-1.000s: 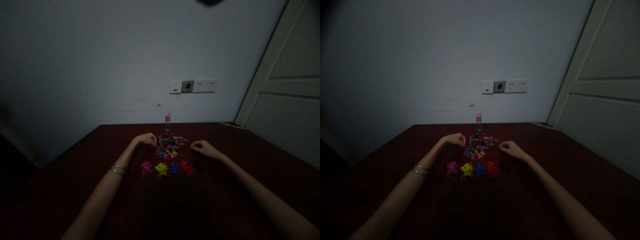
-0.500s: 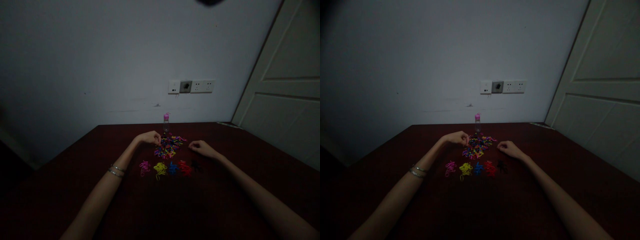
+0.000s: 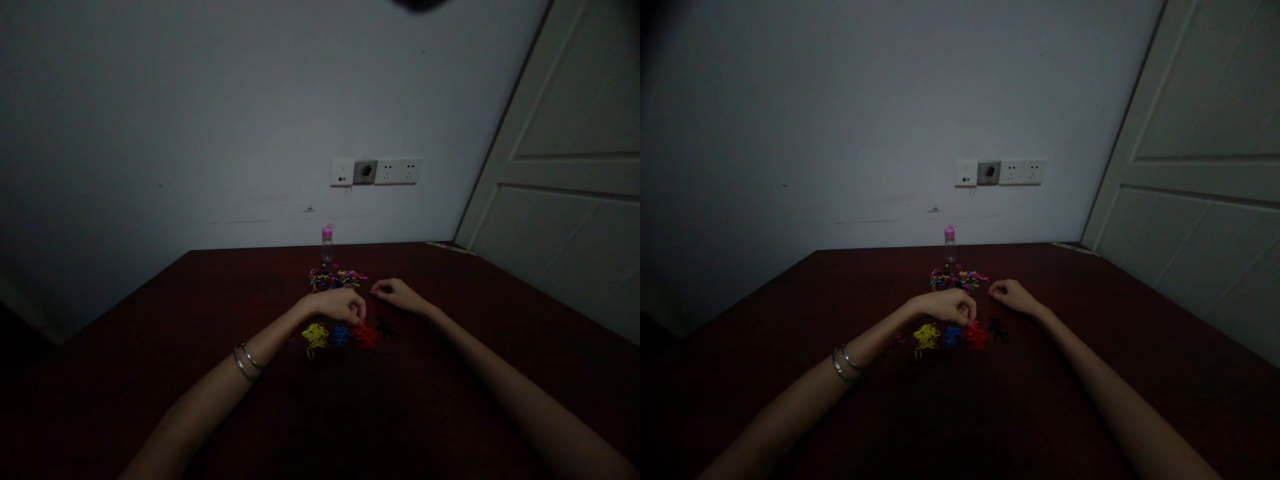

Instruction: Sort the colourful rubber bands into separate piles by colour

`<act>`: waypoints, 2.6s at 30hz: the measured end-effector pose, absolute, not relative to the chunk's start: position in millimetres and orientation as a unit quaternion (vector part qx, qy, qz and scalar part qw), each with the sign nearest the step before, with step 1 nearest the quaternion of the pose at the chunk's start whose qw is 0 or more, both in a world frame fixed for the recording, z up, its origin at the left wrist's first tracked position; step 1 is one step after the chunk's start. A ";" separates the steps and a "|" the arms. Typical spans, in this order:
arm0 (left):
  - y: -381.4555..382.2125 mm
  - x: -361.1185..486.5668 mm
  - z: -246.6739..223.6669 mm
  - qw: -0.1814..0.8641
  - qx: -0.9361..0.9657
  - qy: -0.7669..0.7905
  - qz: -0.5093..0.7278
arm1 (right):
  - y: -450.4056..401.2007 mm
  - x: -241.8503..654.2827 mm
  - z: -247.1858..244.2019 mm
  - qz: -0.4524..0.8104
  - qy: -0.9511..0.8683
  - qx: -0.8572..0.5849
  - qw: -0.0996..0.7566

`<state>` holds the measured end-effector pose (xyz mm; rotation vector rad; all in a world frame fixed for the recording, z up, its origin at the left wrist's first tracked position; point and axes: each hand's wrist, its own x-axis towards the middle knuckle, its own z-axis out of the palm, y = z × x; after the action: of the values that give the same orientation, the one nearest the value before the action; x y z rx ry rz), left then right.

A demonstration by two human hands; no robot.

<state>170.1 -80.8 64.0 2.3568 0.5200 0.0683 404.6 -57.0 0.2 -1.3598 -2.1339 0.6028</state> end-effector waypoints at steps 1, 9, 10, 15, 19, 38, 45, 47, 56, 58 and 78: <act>-80.3 170.7 62.2 0.356 0.913 0.198 0.025 | -57.4 404.2 0.3 0.221 -0.791 -0.504 0.268; -47.4 142.2 68.3 0.356 0.885 0.278 0.111 | -62.1 398.6 4.0 0.184 -0.801 -0.499 0.273; -38.8 133.1 68.0 0.353 0.876 0.296 0.143 | -62.4 398.5 4.4 0.169 -0.802 -0.499 0.280; 7.1 74.5 48.2 0.336 0.777 0.436 0.305 | -61.4 402.1 3.1 0.058 -0.822 -0.479 0.303; 30.6 31.0 23.3 0.326 0.668 0.517 0.424 | -56.1 405.8 -5.5 0.027 -0.832 -0.468 0.297; 34.2 12.1 1.2 0.325 0.596 0.535 0.503 | -13.7 398.3 -14.5 0.009 -0.790 -0.554 0.263; 35.4 12.4 -0.2 0.323 0.594 0.535 0.506 | -16.5 400.3 -16.5 0.016 -0.785 -0.544 0.297; 36.4 11.9 -1.2 0.326 0.594 0.535 0.505 | -16.7 400.8 -17.0 0.022 -0.782 -0.540 0.311; 39.0 8.8 -2.8 0.318 0.603 0.537 0.498 | -16.0 401.6 -15.6 0.070 -0.727 -0.529 0.431; 38.3 9.0 -1.9 0.318 0.603 0.537 0.496 | -17.2 399.1 -12.8 0.094 -0.708 -0.533 0.454; 31.2 17.7 2.9 0.311 0.616 0.539 0.483 | -100.2 236.2 46.3 0.226 -0.893 -0.279 0.272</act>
<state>17.7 31.2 2.9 1.6256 1.4224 1.2747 236.2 -100.2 46.3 -0.7523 -2.4028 0.6097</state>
